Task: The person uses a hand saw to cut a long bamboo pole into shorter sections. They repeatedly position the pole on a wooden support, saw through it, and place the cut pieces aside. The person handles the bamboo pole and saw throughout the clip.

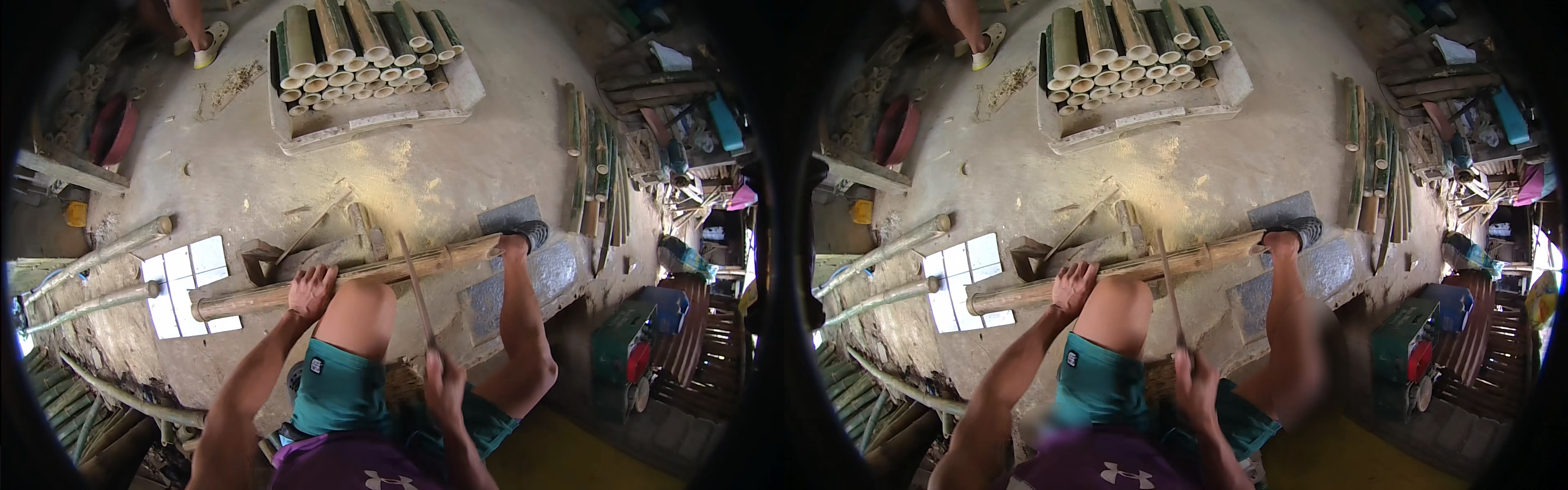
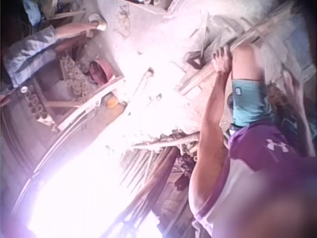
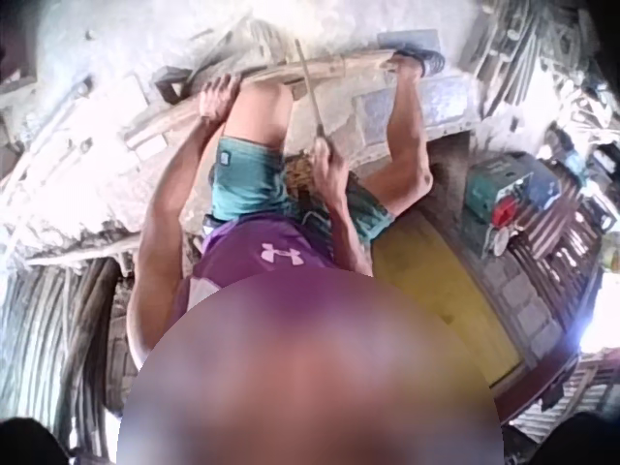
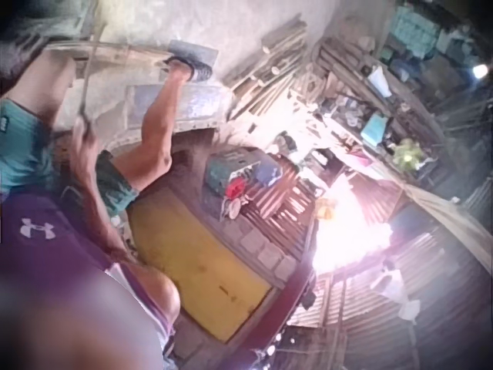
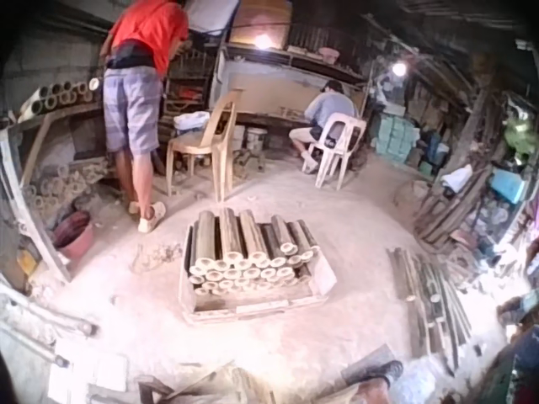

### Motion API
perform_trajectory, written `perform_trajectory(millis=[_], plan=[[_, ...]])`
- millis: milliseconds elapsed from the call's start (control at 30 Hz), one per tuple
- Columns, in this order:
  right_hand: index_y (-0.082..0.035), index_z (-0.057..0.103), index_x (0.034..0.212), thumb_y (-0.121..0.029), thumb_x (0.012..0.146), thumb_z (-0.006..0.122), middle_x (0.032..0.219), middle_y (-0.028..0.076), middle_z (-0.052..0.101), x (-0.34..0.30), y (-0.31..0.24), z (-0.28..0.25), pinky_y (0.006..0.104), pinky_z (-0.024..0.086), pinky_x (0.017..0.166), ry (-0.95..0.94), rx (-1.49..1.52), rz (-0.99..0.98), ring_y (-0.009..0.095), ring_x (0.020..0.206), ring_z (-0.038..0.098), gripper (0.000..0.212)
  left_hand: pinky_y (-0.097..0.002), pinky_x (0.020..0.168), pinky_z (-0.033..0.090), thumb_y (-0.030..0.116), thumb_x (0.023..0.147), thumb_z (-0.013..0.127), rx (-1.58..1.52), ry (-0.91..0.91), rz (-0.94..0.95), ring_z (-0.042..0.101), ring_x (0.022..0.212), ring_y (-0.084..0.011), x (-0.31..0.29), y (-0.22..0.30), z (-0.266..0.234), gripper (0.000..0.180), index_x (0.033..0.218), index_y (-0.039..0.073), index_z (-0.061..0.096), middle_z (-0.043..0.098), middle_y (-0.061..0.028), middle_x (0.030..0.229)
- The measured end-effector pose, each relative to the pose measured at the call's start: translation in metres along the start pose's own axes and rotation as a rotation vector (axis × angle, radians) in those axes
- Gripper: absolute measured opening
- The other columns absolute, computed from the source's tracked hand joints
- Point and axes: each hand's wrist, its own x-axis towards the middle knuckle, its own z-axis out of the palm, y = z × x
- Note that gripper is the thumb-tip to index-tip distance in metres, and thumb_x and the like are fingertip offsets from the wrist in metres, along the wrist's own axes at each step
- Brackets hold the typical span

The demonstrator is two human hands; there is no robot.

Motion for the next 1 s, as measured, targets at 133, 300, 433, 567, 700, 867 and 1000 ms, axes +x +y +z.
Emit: perform_trajectory(millis=[133, 300, 433, 567, 700, 867, 1000], plan=[[0.006, 0.065, 0.096, -0.045, 0.103, 0.055, 0.074, 0.018, 0.060, 0.093, -0.015, 0.050, 0.0382, 0.047, 0.066, -0.057, 0.079, 0.031, 0.026, 0.074, 0.063, 0.052, -0.0520, 0.084, 0.050, 0.024, 0.088, 0.060, -0.085, 0.164, 0.002, 0.066, 0.100, -0.0350, -0.004, 0.000, 0.007, 0.027, 0.110, 0.010, 0.053, 0.066, -0.0132, 0.101], [0.002, 0.064, 0.092, -0.039, 0.104, 0.055, 0.066, -0.003, 0.050, -0.003, -0.006, -0.002, 0.0279, 0.040, 0.055, -0.006, 0.047, 0.069, 0.006, 0.062, 0.048, 0.043, -0.0516, 0.081, 0.052, 0.030, 0.087, 0.065, -0.109, 0.089, 0.009, 0.067, 0.098, -0.0372, 0.002, -0.001, -0.007, 0.030, 0.107, 0.010, 0.054, 0.067, -0.0145, 0.101], [0.002, 0.065, 0.093, -0.039, 0.104, 0.055, 0.065, -0.003, 0.052, -0.018, 0.007, -0.007, 0.0275, 0.038, 0.052, 0.009, 0.075, 0.024, 0.006, 0.060, 0.047, 0.044, -0.0525, 0.079, 0.053, 0.030, 0.088, 0.064, -0.121, 0.035, -0.011, 0.067, 0.100, -0.0380, 0.003, 0.000, -0.012, 0.030, 0.109, 0.011, 0.054, 0.067, -0.0147, 0.101], [-0.003, 0.055, 0.076, -0.045, 0.105, 0.053, 0.059, -0.002, 0.044, 0.086, 0.005, 0.051, 0.0320, 0.032, 0.050, 0.048, 0.113, -0.221, 0.009, 0.054, 0.040, 0.051, -0.0523, 0.074, 0.054, 0.033, 0.090, 0.063, -0.086, 0.035, -0.016, 0.070, 0.095, -0.0385, 0.001, 0.000, -0.010, 0.032, 0.112, 0.011, 0.054, 0.068, -0.0165, 0.105], [-0.002, 0.059, 0.080, -0.043, 0.105, 0.052, 0.061, -0.003, 0.048, 0.051, 0.003, 0.030, 0.0298, 0.034, 0.050, -0.035, 0.147, -0.024, 0.007, 0.056, 0.044, 0.049, -0.0547, 0.068, 0.053, 0.039, 0.089, 0.064, -0.110, -0.024, -0.001, 0.070, 0.084, -0.0425, 0.004, -0.001, -0.015, 0.039, 0.113, 0.011, 0.053, 0.071, -0.0188, 0.092], [0.004, 0.065, 0.093, -0.046, 0.103, 0.054, 0.066, 0.007, 0.056, -0.014, -0.004, -0.007, 0.0357, 0.043, 0.059, 0.011, 0.048, -0.008, 0.013, 0.064, 0.052, 0.053, -0.0556, 0.075, 0.054, 0.041, 0.089, 0.064, -0.131, -0.202, -0.072, 0.071, 0.089, -0.0431, 0.011, -0.003, -0.027, 0.041, 0.115, 0.012, 0.053, 0.072, -0.0221, 0.094], [0.007, 0.064, 0.093, -0.052, 0.102, 0.054, 0.072, 0.023, 0.059, 0.088, -0.004, 0.049, 0.0438, 0.045, 0.063, -0.038, 0.040, -0.049, 0.026, 0.065, 0.052, 0.060, -0.0553, 0.077, 0.053, 0.044, 0.088, 0.065, -0.139, -0.156, -0.062, 0.071, 0.089, -0.0441, 0.010, -0.003, -0.026, 0.046, 0.120, 0.013, 0.053, 0.072, -0.0222, 0.094]])
